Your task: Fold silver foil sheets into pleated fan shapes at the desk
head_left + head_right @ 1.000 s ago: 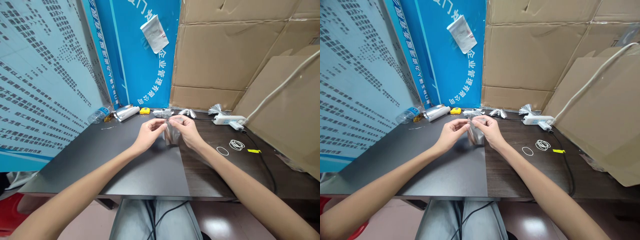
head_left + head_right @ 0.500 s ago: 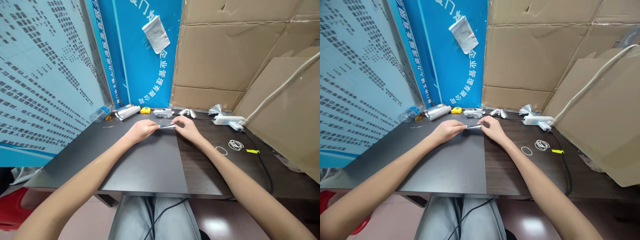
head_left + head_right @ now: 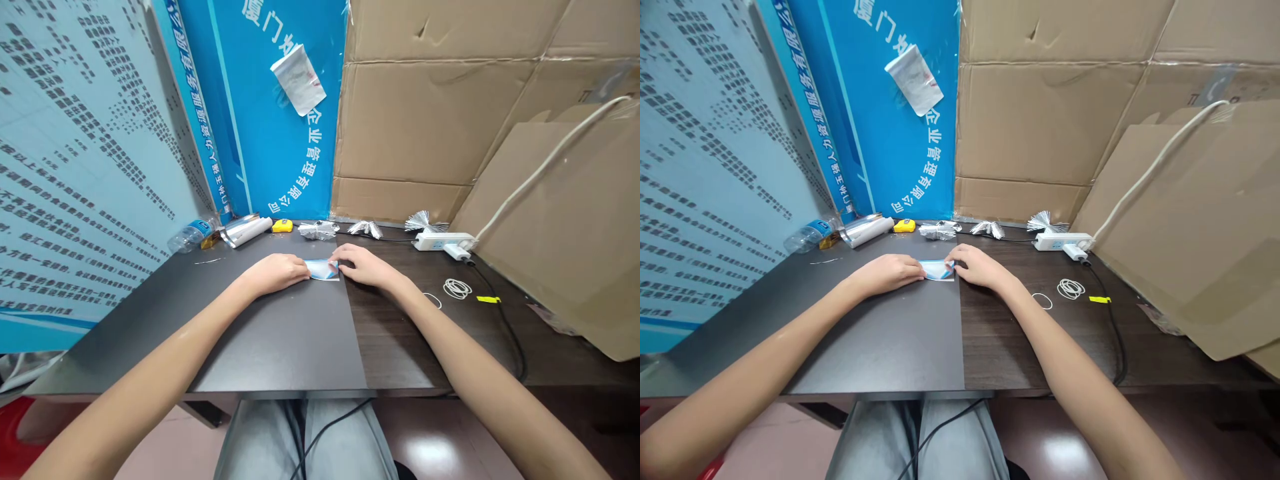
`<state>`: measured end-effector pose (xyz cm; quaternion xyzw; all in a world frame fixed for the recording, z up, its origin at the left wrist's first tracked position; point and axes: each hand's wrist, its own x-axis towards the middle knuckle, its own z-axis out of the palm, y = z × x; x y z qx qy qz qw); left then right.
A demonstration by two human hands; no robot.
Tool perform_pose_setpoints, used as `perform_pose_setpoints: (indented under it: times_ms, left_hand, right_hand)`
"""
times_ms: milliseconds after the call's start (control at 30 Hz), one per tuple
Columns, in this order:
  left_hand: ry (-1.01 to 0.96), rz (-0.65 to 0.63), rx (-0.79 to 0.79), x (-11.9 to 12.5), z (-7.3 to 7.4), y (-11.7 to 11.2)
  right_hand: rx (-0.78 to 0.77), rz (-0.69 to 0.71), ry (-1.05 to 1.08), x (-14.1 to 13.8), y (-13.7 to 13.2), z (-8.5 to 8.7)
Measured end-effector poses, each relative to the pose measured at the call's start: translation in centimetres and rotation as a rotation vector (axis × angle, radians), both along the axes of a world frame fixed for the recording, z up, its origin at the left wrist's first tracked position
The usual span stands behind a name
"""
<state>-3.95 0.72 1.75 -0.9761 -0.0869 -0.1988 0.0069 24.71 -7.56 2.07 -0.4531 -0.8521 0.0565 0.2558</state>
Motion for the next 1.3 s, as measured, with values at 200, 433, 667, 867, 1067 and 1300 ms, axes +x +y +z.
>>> perform_pose_setpoints:
  times_ms: [200, 433, 667, 867, 1067, 1300]
  left_hand:
    - [0.079, -0.037, -0.114, -0.3, 0.8, -0.1]
    - [0.006, -0.058, -0.231, -0.5, 0.8, -0.1]
    - [-0.038, -0.070, -0.250, -0.5, 0.4, 0.0]
    - [-0.074, -0.030, -0.330, -1.9, -0.5, -1.0]
    - [-0.180, 0.120, -0.318, -2.5, -1.1, -1.9]
    - [-0.178, 0.138, -0.280, -1.4, -0.8, -3.0]
  right_hand:
    - [-0.065, -0.015, -0.043, 0.0, -0.6, 0.3]
    - [-0.092, -0.009, 0.023, 0.3, -0.3, -0.3]
    - [-0.148, 0.004, 0.253, -0.7, -0.4, -1.8]
    - [-0.157, 0.012, 0.367, -1.0, -0.8, -2.0]
    - [-0.342, -0.056, 0.781, -1.6, -0.9, -1.2]
    - [-0.518, -0.062, 1.127, -2.0, -0.8, -0.9]
